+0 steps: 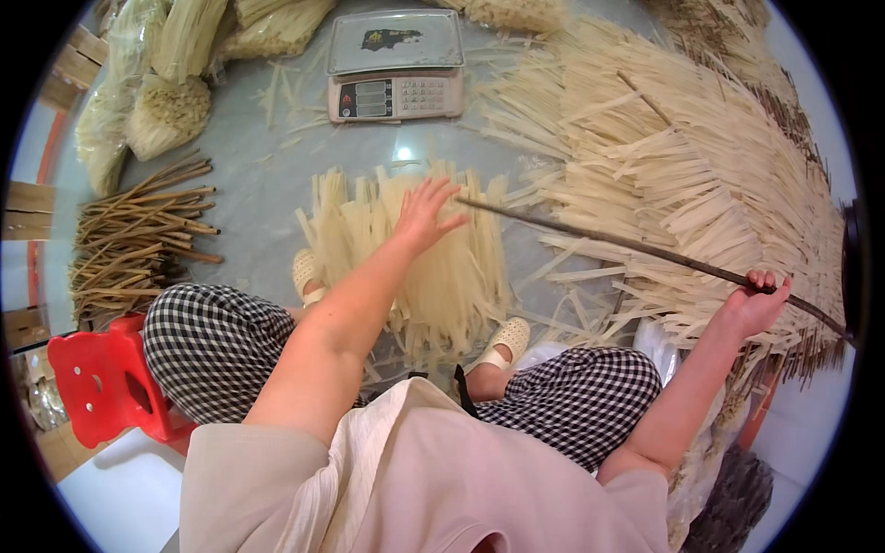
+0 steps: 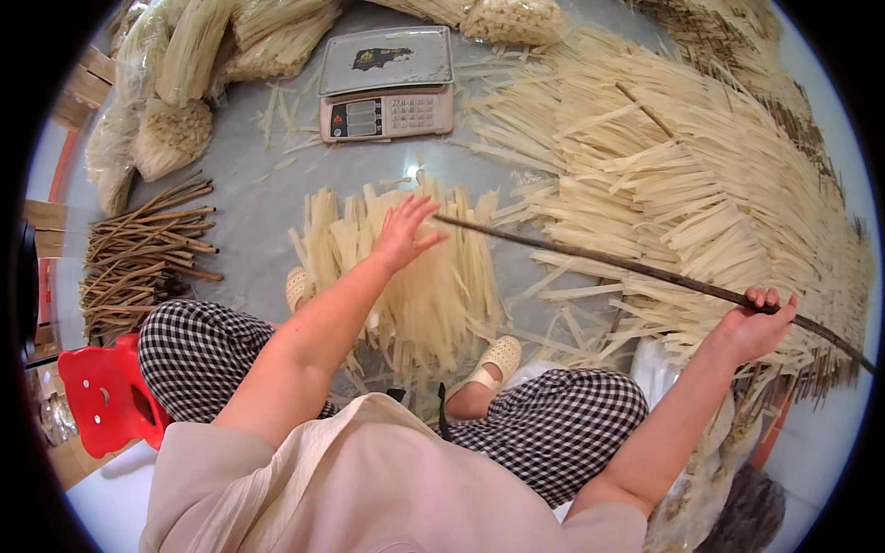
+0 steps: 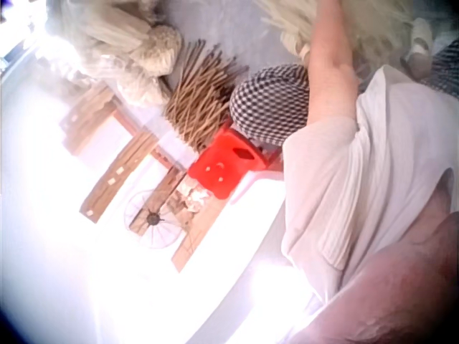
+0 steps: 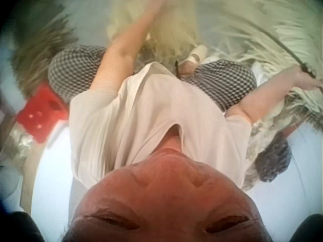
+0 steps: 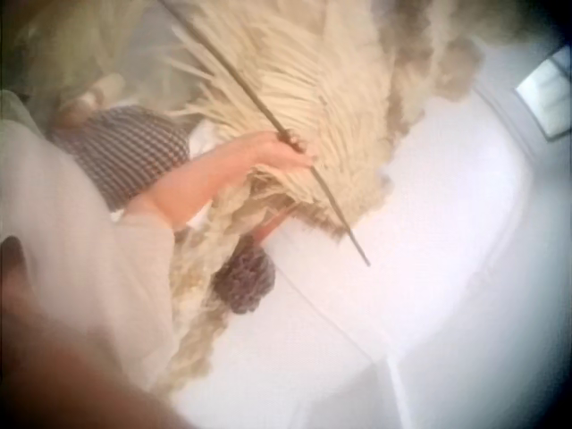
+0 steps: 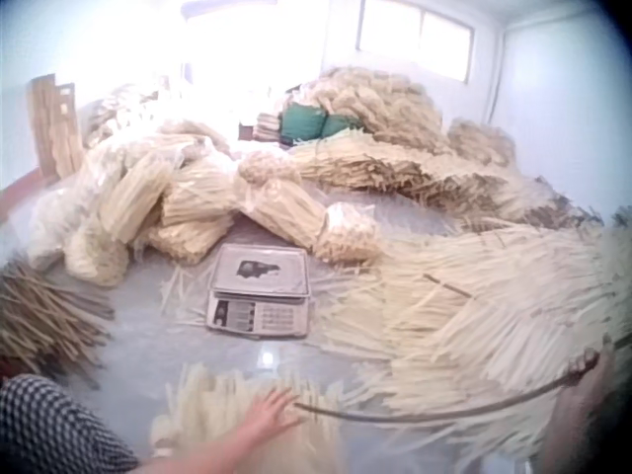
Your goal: The person sorts and gathers dried noodles from a large pile on the floor, using a wooden stick to lift and organize the bundles.
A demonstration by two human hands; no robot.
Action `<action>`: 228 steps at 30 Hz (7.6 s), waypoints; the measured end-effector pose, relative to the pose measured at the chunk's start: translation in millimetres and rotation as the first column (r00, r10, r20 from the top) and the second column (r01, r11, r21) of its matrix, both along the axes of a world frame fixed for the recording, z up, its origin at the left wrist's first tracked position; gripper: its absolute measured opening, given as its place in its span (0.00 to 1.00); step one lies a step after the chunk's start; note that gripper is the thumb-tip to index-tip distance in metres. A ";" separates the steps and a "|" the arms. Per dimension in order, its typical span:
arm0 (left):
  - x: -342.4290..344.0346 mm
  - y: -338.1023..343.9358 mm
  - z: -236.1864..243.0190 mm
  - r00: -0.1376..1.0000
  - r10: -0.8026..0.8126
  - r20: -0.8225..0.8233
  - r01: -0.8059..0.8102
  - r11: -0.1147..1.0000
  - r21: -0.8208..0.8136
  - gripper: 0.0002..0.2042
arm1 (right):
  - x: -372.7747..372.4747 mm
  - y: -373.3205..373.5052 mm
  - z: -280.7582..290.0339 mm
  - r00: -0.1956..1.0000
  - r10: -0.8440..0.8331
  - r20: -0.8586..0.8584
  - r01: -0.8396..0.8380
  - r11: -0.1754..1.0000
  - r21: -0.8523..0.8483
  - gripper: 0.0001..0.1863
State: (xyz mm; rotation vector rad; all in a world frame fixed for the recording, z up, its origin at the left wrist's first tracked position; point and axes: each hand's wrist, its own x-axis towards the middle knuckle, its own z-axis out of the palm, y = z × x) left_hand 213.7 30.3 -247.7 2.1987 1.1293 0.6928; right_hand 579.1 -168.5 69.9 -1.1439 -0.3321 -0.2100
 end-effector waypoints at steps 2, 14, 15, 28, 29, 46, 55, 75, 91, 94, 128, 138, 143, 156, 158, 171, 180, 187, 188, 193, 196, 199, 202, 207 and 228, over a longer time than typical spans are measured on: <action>-5.5 18.7 5.2 0.983 0.065 0.171 -0.056 0.997 -0.058 0.24 | 3.9 -4.3 -4.2 1.000 0.013 0.014 -0.014 0.999 0.033 0.12; -103.3 -42.0 -95.5 0.652 0.424 -0.628 -0.739 0.541 -0.402 0.48 | 5.7 28.4 -33.2 0.937 0.288 -0.196 -0.297 0.954 -0.022 0.18; -95.4 -51.6 -113.3 0.660 0.482 -0.576 -0.738 0.558 -0.379 0.48 | 2.8 33.5 -36.9 0.928 0.312 -0.205 -0.322 0.946 -0.017 0.18; -16.1 -1.5 103.0 0.908 0.389 0.152 -0.409 0.903 0.132 0.39 | -6.9 53.7 -33.3 0.892 0.416 -0.177 -0.437 0.894 -0.102 0.15; -23.5 9.1 144.8 0.970 0.210 0.124 -0.237 0.932 0.275 0.32 | -3.0 50.2 -33.9 0.892 0.409 -0.191 -0.425 0.904 -0.052 0.15; -358.2 -52.1 257.3 0.646 0.717 0.262 -0.700 0.693 -0.171 0.09 | -178.6 75.3 34.2 0.647 0.709 -0.281 -0.747 0.512 -0.425 0.17; -466.7 25.6 86.0 0.218 0.739 0.637 -0.682 0.582 -0.442 0.12 | -182.5 77.4 -35.5 0.570 0.640 -0.514 -0.754 0.159 -0.637 0.14; -146.5 192.6 90.4 0.620 -0.505 -0.601 0.293 0.859 -0.420 0.20 | -94.2 147.9 -209.2 0.637 0.670 -0.381 -0.363 -0.175 -0.915 0.19; -36.4 134.1 -91.8 0.886 -0.118 -0.449 -0.119 0.877 -0.466 0.22 | -168.9 296.5 -391.4 0.496 0.675 -0.546 -0.014 -0.623 -0.782 0.27; -21.9 129.9 -61.6 0.805 -0.150 -0.574 -0.270 0.768 -0.580 0.22 | -180.2 296.2 -365.2 0.499 0.658 -0.564 0.009 -0.655 -0.755 0.27; -170.2 42.3 -130.5 0.721 0.589 -0.366 -0.646 0.379 -0.662 0.27 | 226.6 -8.0 -260.5 0.940 -0.341 -0.029 -0.001 0.083 -0.997 0.52; -95.9 2.0 16.2 0.816 0.443 -0.370 -0.538 0.352 -0.765 0.17 | 264.3 -8.4 -235.3 0.800 -0.512 -0.313 -0.162 0.319 -0.934 0.34; -43.9 -15.8 18.5 0.859 0.401 -0.319 -0.484 0.432 -0.761 0.13 | 314.9 -34.9 -295.0 0.895 -0.330 -0.299 -0.127 0.455 -0.881 0.18; -3.4 -11.6 18.7 0.956 0.272 -0.110 -0.260 0.611 -0.747 0.11 | 187.1 -143.4 -241.3 0.887 -0.077 0.455 0.447 -0.108 -0.888 0.29; -14.2 -10.7 9.0 0.956 0.277 -0.098 -0.258 0.635 -0.728 0.11 | 190.4 -95.6 -215.9 0.758 0.112 0.642 0.642 0.040 -0.765 0.29; -55.3 -13.6 5.1 0.968 0.185 -0.167 -0.247 0.801 -0.545 0.09 | 296.9 62.1 -230.4 0.935 0.234 0.267 0.352 -0.711 -0.609 0.31; 36.3 27.5 21.1 0.997 0.083 -0.010 -0.075 0.838 -0.541 0.11 | 291.7 44.5 -187.4 0.880 0.441 0.179 0.399 -0.480 -0.782 0.21; 211.7 58.6 146.6 0.946 -0.210 -0.245 0.310 0.802 0.510 0.24 | 256.0 -18.9 -160.3 0.526 0.692 0.495 0.490 0.228 -0.841 0.19; 219.1 63.7 152.7 0.925 -0.223 -0.307 0.360 0.769 0.528 0.23 | 234.0 -14.0 -144.8 0.499 0.700 0.510 0.489 0.259 -0.833 0.18; 237.7 35.0 180.2 0.730 -0.245 -0.638 0.440 0.883 0.166 0.12 | 173.8 -37.2 -102.2 0.481 0.713 0.510 0.497 0.258 -0.829 0.14; 226.0 -2.3 208.8 0.746 -0.326 -0.581 0.432 0.900 0.050 0.12 | 151.5 -45.8 -94.4 0.431 0.734 0.524 0.510 0.281 -0.813 0.12; 201.8 -22.6 227.8 0.771 -0.291 -0.566 0.409 0.908 0.091 0.13 | 113.0 -29.5 -86.3 0.334 0.748 0.574 0.440 0.415 -0.797 0.10; 170.9 -33.2 250.4 0.781 -0.248 -0.574 0.349 0.934 0.071 0.13 | 64.7 -7.0 -82.6 0.236 0.743 0.626 0.414 0.506 -0.757 0.10; 80.1 -19.8 264.9 0.812 -0.224 -0.539 0.306 0.950 0.066 0.09 | 2.4 13.1 -81.8 0.165 0.753 0.637 0.343 0.561 -0.753 0.11; -221.8 51.5 320.4 0.932 0.026 -0.362 0.154 0.875 0.459 0.16 | 130.3 -64.9 20.5 0.836 0.479 -0.267 -0.412 0.870 0.269 0.31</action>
